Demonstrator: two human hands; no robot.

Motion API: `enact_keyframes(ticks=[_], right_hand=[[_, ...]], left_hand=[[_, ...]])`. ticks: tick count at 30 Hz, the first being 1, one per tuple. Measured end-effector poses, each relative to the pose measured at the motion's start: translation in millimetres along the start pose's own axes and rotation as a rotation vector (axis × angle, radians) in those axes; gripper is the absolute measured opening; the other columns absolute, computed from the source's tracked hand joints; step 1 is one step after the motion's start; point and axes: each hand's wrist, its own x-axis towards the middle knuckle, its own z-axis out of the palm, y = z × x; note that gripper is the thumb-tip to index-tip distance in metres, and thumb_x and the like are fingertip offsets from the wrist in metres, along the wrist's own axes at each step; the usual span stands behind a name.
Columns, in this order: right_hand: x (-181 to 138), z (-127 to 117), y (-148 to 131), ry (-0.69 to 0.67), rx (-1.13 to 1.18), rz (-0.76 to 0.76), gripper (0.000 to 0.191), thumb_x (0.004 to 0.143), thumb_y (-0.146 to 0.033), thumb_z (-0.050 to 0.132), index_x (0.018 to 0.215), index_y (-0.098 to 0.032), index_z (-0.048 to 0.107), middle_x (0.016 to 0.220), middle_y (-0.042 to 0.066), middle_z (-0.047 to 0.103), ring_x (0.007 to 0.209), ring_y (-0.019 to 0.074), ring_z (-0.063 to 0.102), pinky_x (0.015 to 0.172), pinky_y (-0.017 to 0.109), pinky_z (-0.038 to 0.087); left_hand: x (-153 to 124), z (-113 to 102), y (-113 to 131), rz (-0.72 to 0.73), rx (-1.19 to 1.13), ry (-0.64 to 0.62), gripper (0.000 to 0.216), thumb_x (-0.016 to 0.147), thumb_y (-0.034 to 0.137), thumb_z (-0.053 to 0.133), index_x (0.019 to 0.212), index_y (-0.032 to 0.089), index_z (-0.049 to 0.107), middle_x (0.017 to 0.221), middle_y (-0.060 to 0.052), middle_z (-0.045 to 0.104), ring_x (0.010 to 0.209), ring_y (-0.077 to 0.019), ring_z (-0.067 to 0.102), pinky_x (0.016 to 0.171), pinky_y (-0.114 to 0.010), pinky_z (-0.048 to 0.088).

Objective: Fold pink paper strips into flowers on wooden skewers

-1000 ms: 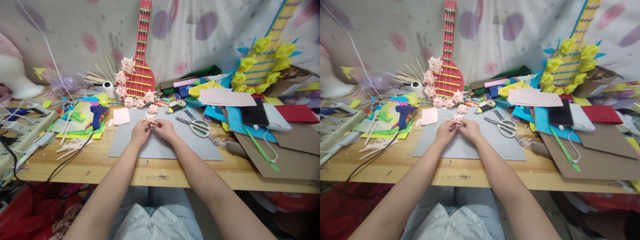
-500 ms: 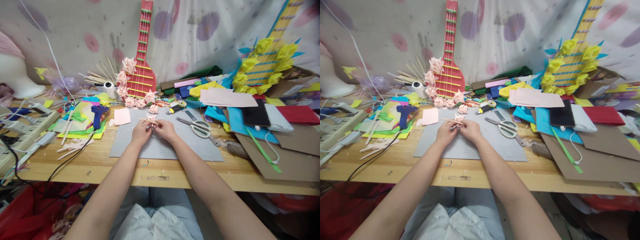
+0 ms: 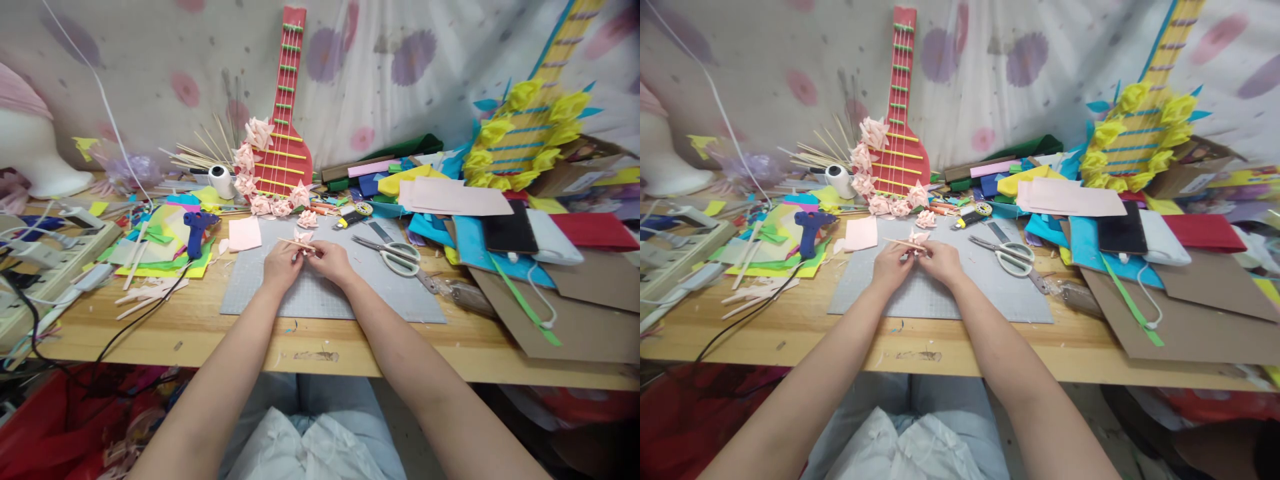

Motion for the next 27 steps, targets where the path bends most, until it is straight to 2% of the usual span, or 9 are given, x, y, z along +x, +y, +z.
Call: enact_keyframes(ticks=[5,11,18,22,25,27], right_hand=[[0.1,-4.0,1.8,0.000,0.007,-0.013,0.024,0.072,-0.029,0.048,0.088,-0.023,0.064,0.079,-0.001,0.065,0.066,0.0112,0.053,0.059,0.021,0.034],[0.5,-7.4,4.9,-0.010,0.025,0.004,0.024,0.071,-0.033,0.049,0.084,-0.021,0.064,0.069,-0.001,0.060,0.058,0.0095,0.047,0.054,0.020,0.030],[2.4,-1.1,7.5,-0.105,0.226,0.057,0.027,0.071,-0.036,0.049,0.085,-0.018,0.064,0.059,-0.003,0.055,0.052,0.0075,0.042,0.049,0.018,0.029],[2.8,1.3,7.9,-0.125,0.275,0.055,0.029,0.073,-0.037,0.048,0.086,-0.017,0.064,0.062,-0.002,0.057,0.054,0.0077,0.044,0.050,0.018,0.031],[2.6,2.5,6.2,-0.121,0.282,0.067,0.028,0.073,-0.036,0.049,0.087,-0.017,0.064,0.066,-0.001,0.060,0.057,0.0085,0.048,0.053,0.018,0.033],[2.7,3.8,5.1,-0.097,0.272,0.089,0.026,0.073,-0.034,0.049,0.086,-0.018,0.064,0.067,-0.001,0.060,0.058,0.0088,0.048,0.054,0.018,0.034]], left_hand=[[0.0,-1.5,-1.0,-0.010,0.036,-0.002,0.023,0.074,0.016,0.048,0.092,0.022,0.062,0.094,-0.003,0.062,0.091,-0.0170,0.053,0.080,-0.028,0.041],[-0.1,-4.0,1.1,-0.022,0.032,-0.022,0.017,0.074,0.017,0.049,0.085,0.020,0.062,0.088,-0.004,0.057,0.089,-0.0171,0.050,0.078,-0.029,0.041],[-0.6,-5.4,3.7,-0.086,0.063,-0.044,0.015,0.077,0.024,0.046,0.076,0.018,0.059,0.083,-0.006,0.052,0.086,-0.0189,0.047,0.077,-0.031,0.040],[-0.2,-5.7,2.8,-0.083,0.054,-0.048,0.016,0.079,0.025,0.043,0.075,0.018,0.057,0.084,-0.007,0.052,0.086,-0.0191,0.047,0.079,-0.032,0.039],[0.8,-6.6,2.0,-0.106,0.041,-0.012,0.012,0.078,0.022,0.044,0.081,0.018,0.055,0.084,-0.006,0.052,0.085,-0.0190,0.047,0.078,-0.032,0.038],[1.1,-7.8,2.3,-0.148,0.044,0.058,0.012,0.077,0.021,0.046,0.086,0.018,0.052,0.082,-0.006,0.052,0.083,-0.0186,0.048,0.076,-0.032,0.039]])
